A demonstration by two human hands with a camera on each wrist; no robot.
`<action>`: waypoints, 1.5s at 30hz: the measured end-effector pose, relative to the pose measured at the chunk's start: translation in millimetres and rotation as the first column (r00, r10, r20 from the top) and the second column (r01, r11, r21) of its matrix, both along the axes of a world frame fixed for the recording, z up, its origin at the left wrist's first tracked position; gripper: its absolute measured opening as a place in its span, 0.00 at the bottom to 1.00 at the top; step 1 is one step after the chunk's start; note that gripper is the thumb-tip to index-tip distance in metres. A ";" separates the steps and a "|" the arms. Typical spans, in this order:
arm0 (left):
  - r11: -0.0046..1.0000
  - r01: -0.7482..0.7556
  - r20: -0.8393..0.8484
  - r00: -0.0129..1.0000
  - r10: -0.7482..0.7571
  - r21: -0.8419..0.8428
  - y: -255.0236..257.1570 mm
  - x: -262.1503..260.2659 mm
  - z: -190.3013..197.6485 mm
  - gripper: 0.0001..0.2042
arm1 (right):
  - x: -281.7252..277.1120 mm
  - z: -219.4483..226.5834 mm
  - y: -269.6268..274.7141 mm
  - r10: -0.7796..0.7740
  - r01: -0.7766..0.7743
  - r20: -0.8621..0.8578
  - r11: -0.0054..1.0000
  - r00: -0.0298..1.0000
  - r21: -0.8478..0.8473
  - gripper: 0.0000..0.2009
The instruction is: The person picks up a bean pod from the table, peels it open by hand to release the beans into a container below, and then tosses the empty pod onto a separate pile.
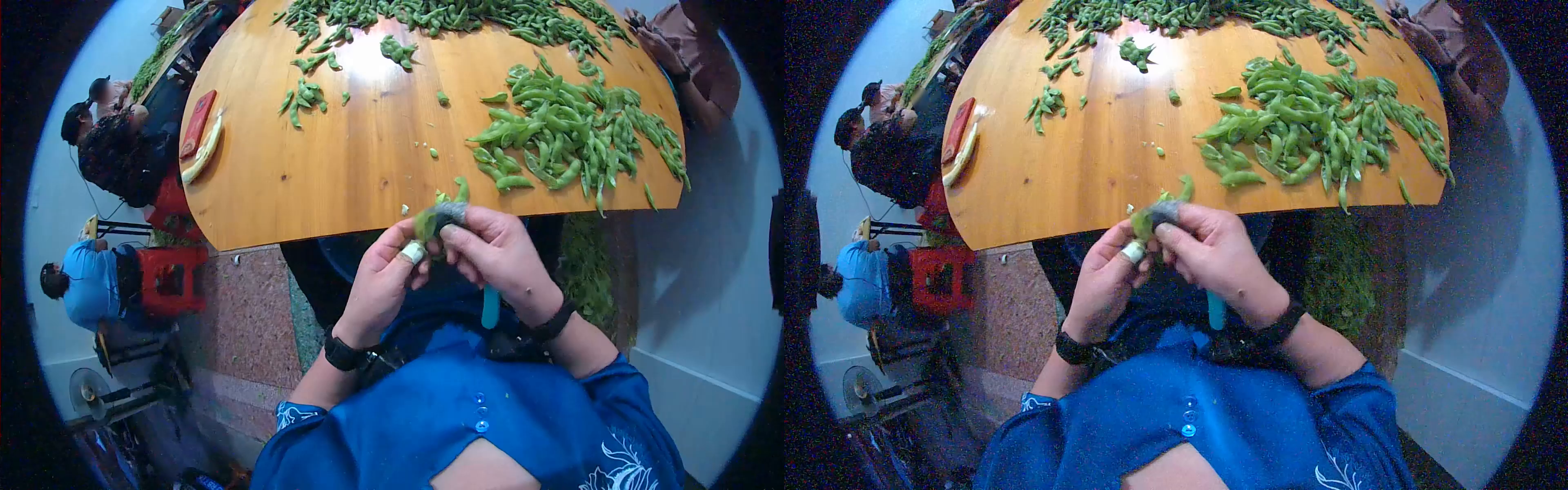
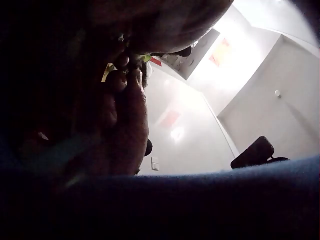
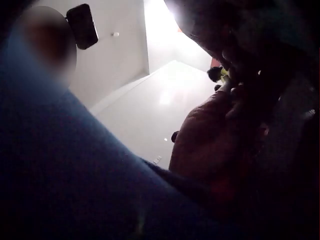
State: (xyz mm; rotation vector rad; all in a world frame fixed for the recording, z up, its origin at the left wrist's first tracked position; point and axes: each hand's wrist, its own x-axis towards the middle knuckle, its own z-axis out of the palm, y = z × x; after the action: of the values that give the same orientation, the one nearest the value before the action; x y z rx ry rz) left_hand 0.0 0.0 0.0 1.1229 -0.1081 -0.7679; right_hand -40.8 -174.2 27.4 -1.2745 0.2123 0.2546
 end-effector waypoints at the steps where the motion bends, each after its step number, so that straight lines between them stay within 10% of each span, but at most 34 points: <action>1: 0.998 0.002 0.016 1.000 -0.003 0.058 1.2 -0.8 -0.8 0.16 | 1.5 2.5 -4.1 -0.062 0.062 0.006 0.997 0.998 -0.041 0.13; 4: 0.939 0.072 0.263 0.950 -0.167 0.337 10.7 -5.1 -10.6 0.16 | 13.2 1.4 -25.2 -0.212 0.215 0.042 0.969 0.976 -0.120 0.13; 7: 0.772 -0.064 0.634 0.616 -0.468 0.632 18.5 3.4 -9.7 0.11 | 29.7 -6.9 -62.0 -0.353 0.377 0.131 0.880 0.926 -0.290 0.13; 11: 0.761 -0.139 0.485 0.838 -0.251 0.634 26.6 31.9 33.1 0.07 | 34.7 -1.9 -103.2 -0.365 0.381 0.111 0.863 0.924 -0.333 0.09; 18: 0.308 -0.808 0.845 0.383 -0.372 0.502 51.5 202.5 28.4 0.12 | 33.2 -6.5 -105.4 -0.337 0.360 0.125 0.877 0.933 -0.318 0.09; 25: 0.104 -0.741 0.650 0.502 -0.570 0.664 50.8 237.1 29.0 0.10 | 26.9 0.3 -104.4 -0.298 0.323 0.124 0.893 0.946 -0.314 0.11; 27: 0.136 -0.728 0.646 0.487 -0.587 0.672 47.7 215.8 36.3 0.08 | 24.9 8.2 -98.7 -0.288 0.318 0.135 0.886 0.948 -0.338 0.13; 30: 0.468 -0.669 0.794 0.327 -0.513 0.578 22.5 156.1 49.4 0.06 | 22.4 13.5 -83.5 -0.116 0.224 0.300 0.907 0.947 -0.356 0.15; 35: 0.832 -0.131 0.403 0.908 -0.118 0.539 -24.3 64.9 62.5 0.08 | 26.4 18.6 -49.9 0.020 -0.004 0.096 0.987 0.995 -0.162 0.13; 38: 0.944 -0.139 0.444 0.896 -0.010 0.300 -33.9 40.8 42.0 0.11 | 22.3 18.2 -40.4 0.101 -0.100 0.033 0.994 0.994 -0.038 0.12; 43: 0.926 -0.123 0.506 0.859 -0.081 0.356 -29.9 21.5 31.5 0.19 | 11.8 9.3 -35.5 0.136 -0.136 0.011 0.991 0.991 -0.013 0.09; 45: 0.907 -0.189 0.722 0.673 -0.159 0.377 -30.6 17.4 25.6 0.22 | 8.6 6.1 -35.1 0.136 -0.136 0.014 0.991 0.991 -0.020 0.08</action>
State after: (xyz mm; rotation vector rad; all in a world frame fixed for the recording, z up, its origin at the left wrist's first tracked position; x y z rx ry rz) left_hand 17.4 -30.6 25.6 1.8202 -0.6528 -0.2592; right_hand -32.2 -209.4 33.5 -1.3108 0.1148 0.3599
